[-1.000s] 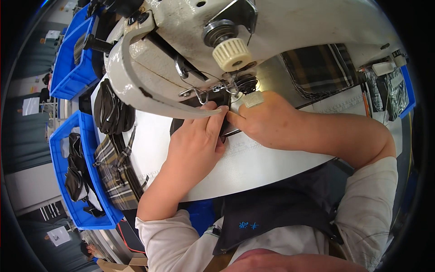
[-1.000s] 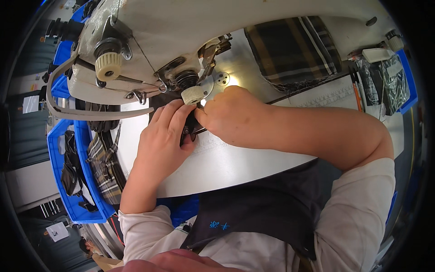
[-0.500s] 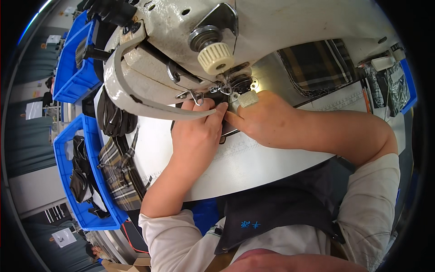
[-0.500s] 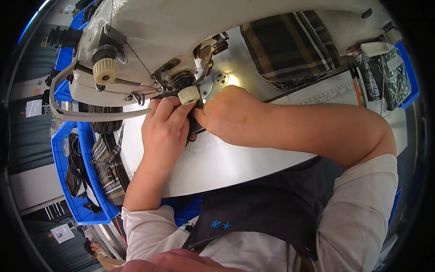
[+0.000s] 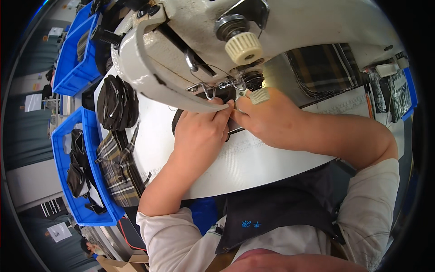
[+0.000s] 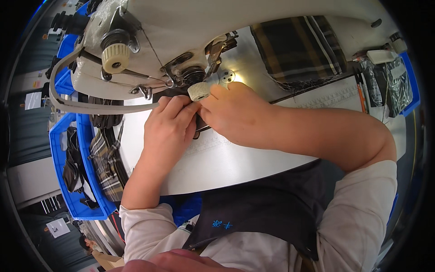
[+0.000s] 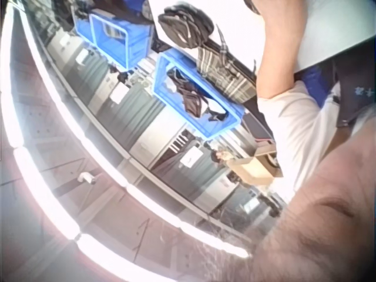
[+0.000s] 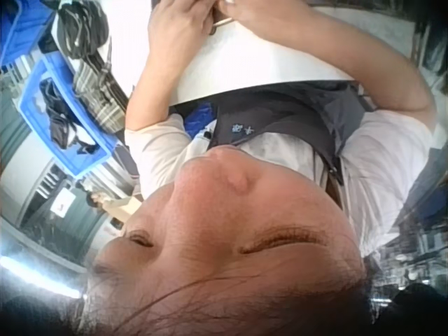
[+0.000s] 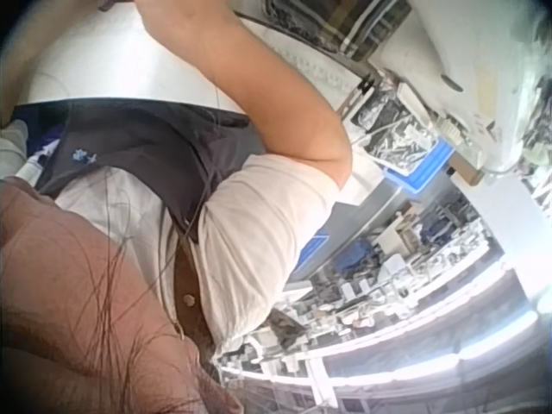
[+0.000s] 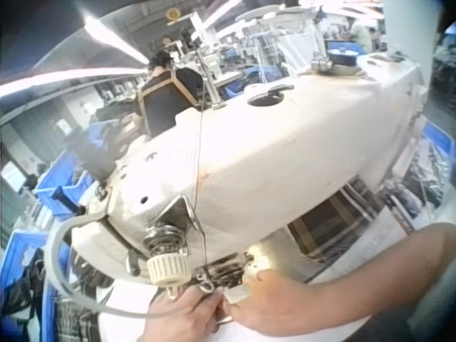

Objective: The person operates an industrial sewing machine to stitch a zipper onto a small fabric pouch. They guide the pouch under the needle, sew along the zipper edge, and then remove the finished item to place it in a blue bin. The person then picks up a new pouch and repeats the sewing process.

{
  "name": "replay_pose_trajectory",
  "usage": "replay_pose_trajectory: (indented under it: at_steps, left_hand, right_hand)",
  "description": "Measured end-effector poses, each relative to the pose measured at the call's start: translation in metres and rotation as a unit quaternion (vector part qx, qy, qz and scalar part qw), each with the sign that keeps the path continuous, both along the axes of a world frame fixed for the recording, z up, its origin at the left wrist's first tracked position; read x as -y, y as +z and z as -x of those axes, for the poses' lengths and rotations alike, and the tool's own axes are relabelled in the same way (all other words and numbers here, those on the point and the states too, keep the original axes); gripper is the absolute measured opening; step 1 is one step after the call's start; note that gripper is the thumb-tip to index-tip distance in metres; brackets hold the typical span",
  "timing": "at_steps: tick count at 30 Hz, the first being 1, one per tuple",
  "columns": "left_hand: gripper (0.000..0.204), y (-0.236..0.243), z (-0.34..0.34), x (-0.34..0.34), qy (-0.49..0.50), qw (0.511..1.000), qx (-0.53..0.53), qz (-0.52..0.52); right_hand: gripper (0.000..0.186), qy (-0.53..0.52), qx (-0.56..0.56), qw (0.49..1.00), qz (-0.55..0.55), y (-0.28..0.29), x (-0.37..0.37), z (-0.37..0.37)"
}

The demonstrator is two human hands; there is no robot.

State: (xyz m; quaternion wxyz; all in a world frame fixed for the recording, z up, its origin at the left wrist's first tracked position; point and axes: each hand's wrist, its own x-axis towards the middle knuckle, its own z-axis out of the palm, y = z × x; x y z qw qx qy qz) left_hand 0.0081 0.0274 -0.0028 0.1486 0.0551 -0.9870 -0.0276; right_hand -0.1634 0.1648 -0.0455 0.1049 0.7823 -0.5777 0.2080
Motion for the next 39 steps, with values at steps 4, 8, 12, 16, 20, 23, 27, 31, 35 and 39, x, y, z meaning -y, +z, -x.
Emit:
replay_pose_trajectory:
  at_steps: [4,8,12,16,20,23,27,31,35,39]
  left_hand:
    - [0.034,0.008,-0.005,0.003,-0.002,0.996,0.02,-0.083]
    - [0.03,0.015,-0.002,0.011,-0.034,0.987,0.007,-0.158]
    - [0.024,-0.003,0.0,0.027,-0.022,0.982,-0.061,-0.178]
    - [0.029,-0.021,0.008,0.037,0.017,0.995,-0.052,-0.079]
    - [0.035,-0.02,0.015,0.035,-0.023,0.994,-0.077,-0.068]
    - [0.036,-0.019,0.016,0.033,-0.032,0.994,-0.099,-0.031]
    - [0.036,-0.019,0.014,0.025,0.022,0.998,-0.063,-0.009]
    - [0.035,-0.022,0.011,0.018,0.059,0.997,-0.046,-0.015]
    - [0.034,-0.021,0.013,0.014,0.056,0.996,-0.067,0.003]
    - [0.034,-0.02,0.014,0.012,0.045,0.997,-0.067,0.004]
  right_hand:
    - [0.013,0.005,-0.045,0.999,0.013,0.007,0.0,-0.001]
    - [0.013,0.004,-0.055,0.998,-0.001,0.005,-0.004,-0.005]
    - [0.013,0.007,-0.062,0.998,-0.019,0.007,-0.003,-0.007]
    - [0.013,0.002,-0.048,0.999,-0.017,0.008,-0.002,-0.01]
    - [0.012,-0.003,-0.04,0.999,-0.03,0.008,-0.003,-0.009]
    - [0.012,-0.006,-0.045,0.998,-0.041,0.01,-0.003,-0.008]
    - [0.012,-0.009,-0.021,0.999,-0.025,0.007,-0.003,-0.009]
    - [0.012,-0.004,-0.04,0.998,-0.038,0.01,-0.002,-0.006]
    - [0.012,-0.007,-0.029,0.999,-0.039,0.011,-0.002,-0.003]
    - [0.012,-0.028,-0.002,0.997,-0.067,0.01,-0.003,-0.004]
